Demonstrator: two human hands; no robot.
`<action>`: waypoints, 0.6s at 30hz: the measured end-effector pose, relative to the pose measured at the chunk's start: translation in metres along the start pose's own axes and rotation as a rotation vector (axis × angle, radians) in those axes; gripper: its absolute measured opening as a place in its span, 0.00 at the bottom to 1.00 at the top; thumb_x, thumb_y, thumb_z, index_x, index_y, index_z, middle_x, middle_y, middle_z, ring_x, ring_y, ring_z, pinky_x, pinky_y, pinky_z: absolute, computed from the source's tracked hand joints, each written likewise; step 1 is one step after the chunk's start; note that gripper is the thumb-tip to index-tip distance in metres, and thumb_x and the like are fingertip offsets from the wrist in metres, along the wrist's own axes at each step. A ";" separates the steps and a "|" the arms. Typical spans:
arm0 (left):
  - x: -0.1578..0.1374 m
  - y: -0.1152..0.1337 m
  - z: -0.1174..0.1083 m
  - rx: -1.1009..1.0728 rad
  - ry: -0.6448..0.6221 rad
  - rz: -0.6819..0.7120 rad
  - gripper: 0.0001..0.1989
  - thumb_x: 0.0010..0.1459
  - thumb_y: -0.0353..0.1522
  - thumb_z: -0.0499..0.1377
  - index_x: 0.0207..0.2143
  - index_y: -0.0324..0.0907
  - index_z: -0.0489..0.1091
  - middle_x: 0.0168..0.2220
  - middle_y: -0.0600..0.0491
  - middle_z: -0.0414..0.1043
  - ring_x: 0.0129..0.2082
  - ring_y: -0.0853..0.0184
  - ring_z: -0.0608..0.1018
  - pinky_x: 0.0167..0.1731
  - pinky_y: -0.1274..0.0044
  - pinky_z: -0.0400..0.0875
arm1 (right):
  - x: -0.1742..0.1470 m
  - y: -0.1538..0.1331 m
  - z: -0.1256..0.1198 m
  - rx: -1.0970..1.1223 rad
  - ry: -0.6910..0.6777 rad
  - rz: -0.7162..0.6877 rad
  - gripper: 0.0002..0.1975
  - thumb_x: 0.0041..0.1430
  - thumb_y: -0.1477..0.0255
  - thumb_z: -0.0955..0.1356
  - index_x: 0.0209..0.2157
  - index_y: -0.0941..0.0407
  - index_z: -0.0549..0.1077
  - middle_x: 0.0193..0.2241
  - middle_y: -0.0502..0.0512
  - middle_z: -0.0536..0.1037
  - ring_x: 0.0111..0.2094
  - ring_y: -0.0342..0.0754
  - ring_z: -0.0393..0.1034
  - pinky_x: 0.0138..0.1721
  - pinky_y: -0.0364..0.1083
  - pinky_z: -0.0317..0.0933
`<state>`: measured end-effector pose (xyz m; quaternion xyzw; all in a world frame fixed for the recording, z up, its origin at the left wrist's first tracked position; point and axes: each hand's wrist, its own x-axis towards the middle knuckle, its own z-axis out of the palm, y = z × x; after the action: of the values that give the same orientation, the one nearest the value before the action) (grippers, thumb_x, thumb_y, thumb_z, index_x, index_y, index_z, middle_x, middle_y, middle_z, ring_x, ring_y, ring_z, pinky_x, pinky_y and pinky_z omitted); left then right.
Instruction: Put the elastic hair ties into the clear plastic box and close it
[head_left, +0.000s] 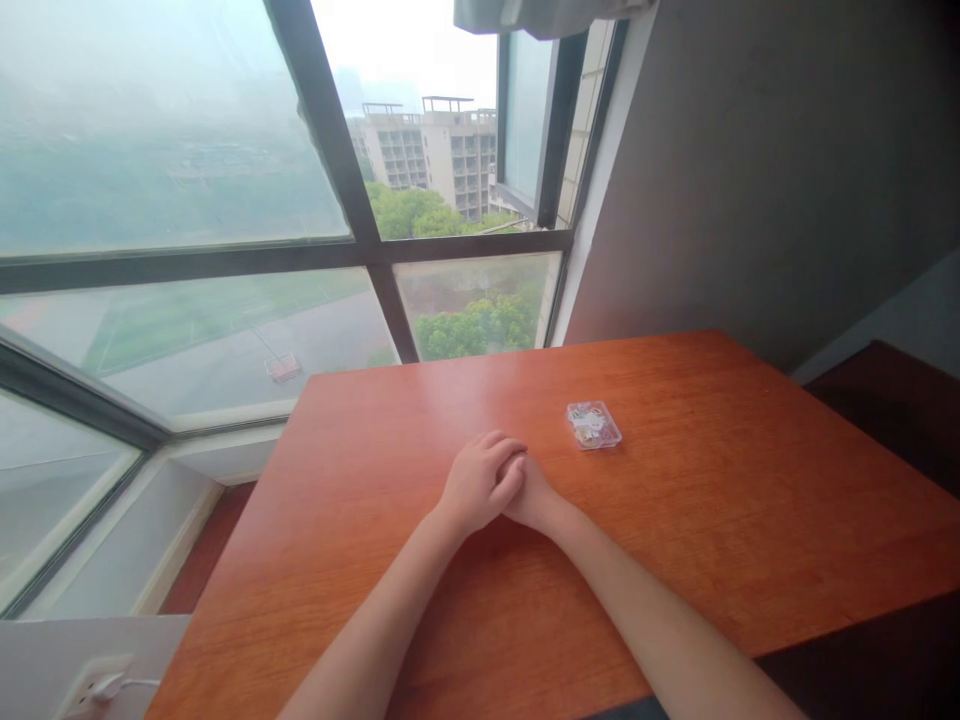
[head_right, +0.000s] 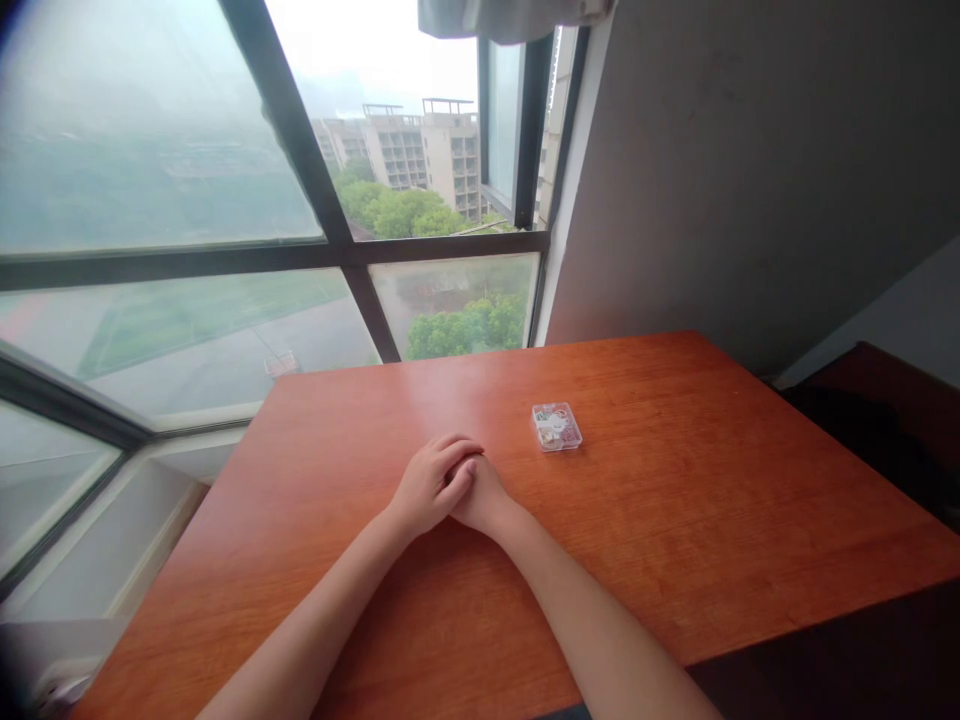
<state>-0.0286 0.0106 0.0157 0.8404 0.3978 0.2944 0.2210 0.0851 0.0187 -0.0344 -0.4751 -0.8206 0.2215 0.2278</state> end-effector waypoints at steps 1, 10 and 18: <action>-0.002 -0.002 0.000 -0.045 -0.013 -0.019 0.15 0.64 0.34 0.49 0.47 0.42 0.71 0.45 0.47 0.74 0.45 0.61 0.75 0.47 0.70 0.69 | 0.000 -0.001 -0.001 0.002 -0.022 -0.001 0.11 0.56 0.76 0.64 0.38 0.59 0.77 0.38 0.59 0.78 0.39 0.52 0.72 0.36 0.44 0.64; -0.012 -0.010 -0.003 -0.245 -0.044 -0.044 0.19 0.58 0.30 0.53 0.52 0.41 0.69 0.52 0.48 0.72 0.52 0.60 0.74 0.53 0.70 0.67 | -0.004 -0.006 -0.014 0.054 -0.082 0.007 0.10 0.53 0.75 0.65 0.35 0.60 0.78 0.37 0.60 0.81 0.37 0.50 0.74 0.36 0.43 0.65; -0.012 -0.010 -0.002 -0.294 -0.055 -0.011 0.23 0.55 0.26 0.49 0.53 0.41 0.69 0.53 0.48 0.71 0.52 0.60 0.72 0.55 0.70 0.65 | -0.003 -0.010 -0.016 -0.010 -0.063 0.001 0.12 0.54 0.76 0.65 0.37 0.61 0.78 0.40 0.63 0.80 0.41 0.52 0.74 0.40 0.45 0.66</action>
<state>-0.0414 0.0075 0.0076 0.8044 0.3489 0.3251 0.3543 0.0890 0.0142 -0.0163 -0.4694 -0.8281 0.2324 0.1997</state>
